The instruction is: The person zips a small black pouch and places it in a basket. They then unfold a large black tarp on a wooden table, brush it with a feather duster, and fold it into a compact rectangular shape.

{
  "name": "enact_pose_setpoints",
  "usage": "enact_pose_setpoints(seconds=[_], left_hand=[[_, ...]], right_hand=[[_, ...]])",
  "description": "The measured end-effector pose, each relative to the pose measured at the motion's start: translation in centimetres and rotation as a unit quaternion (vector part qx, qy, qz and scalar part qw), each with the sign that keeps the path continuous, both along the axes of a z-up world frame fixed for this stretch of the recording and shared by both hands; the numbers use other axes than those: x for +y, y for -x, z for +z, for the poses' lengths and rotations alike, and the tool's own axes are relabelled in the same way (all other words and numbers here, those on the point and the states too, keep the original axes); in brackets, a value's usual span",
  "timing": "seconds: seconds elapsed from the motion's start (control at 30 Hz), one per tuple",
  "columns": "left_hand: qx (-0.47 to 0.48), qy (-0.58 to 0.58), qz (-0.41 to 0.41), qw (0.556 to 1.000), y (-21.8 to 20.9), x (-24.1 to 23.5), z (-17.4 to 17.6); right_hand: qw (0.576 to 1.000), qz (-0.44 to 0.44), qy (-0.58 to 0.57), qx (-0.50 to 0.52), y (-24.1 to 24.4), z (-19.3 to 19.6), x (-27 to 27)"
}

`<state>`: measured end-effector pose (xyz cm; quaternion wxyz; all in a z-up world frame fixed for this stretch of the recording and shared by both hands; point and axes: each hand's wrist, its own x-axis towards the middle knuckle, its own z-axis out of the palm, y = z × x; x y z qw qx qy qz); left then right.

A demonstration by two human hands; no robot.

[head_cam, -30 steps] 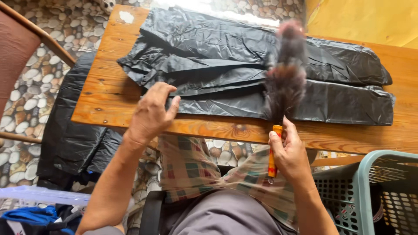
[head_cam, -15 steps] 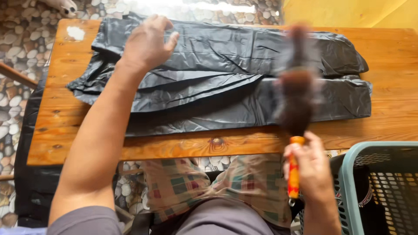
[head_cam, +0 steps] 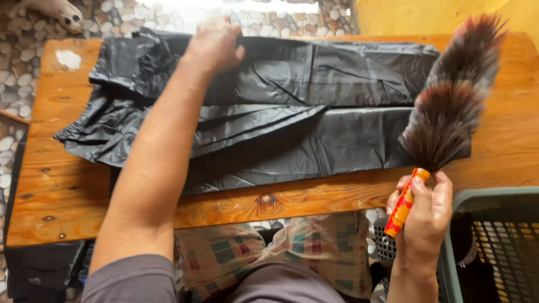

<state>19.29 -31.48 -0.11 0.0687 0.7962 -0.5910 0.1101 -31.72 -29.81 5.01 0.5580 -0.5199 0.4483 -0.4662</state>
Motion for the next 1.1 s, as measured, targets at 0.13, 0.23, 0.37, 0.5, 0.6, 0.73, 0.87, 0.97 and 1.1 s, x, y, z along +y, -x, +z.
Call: enact_pose_setpoints(seconds=[0.13,0.23,0.37,0.5,0.6,0.73,0.87,0.97,1.1], left_hand=[[0.094,0.012,-0.012,0.995,3.8,3.6,5.2],[0.013,0.063,-0.043,0.997,7.1,7.3,8.2],[-0.051,0.133,-0.140,0.980,14.5,14.2,9.9],[-0.070,0.125,-0.164,0.976,19.8,19.3,7.2],[-0.067,0.121,-0.151,0.979,21.2,21.5,4.0],[-0.043,0.138,-0.098,0.985,20.8,24.3,2.9],[-0.010,0.144,-0.006,0.989,20.4,27.1,1.8],[0.000,0.181,0.010,0.983,20.6,28.3,0.8],[0.027,0.133,0.023,0.991,20.4,28.4,0.6]], right_hand=[[1.000,-0.009,0.008,-0.004,-0.1,1.6,0.1],[0.998,-0.007,0.044,-0.035,-0.3,2.5,-0.1],[0.997,-0.012,0.077,0.020,-0.4,5.5,1.9],[0.992,0.030,0.113,0.056,0.1,6.7,4.0],[0.990,0.092,0.086,0.064,1.3,4.5,4.0],[0.980,0.143,0.062,0.125,0.4,1.8,4.7],[0.922,0.187,0.077,0.331,-3.5,0.2,8.0],[0.853,0.353,0.128,0.363,-6.9,0.6,12.7],[0.859,0.429,0.054,0.274,-8.3,2.0,14.2]])
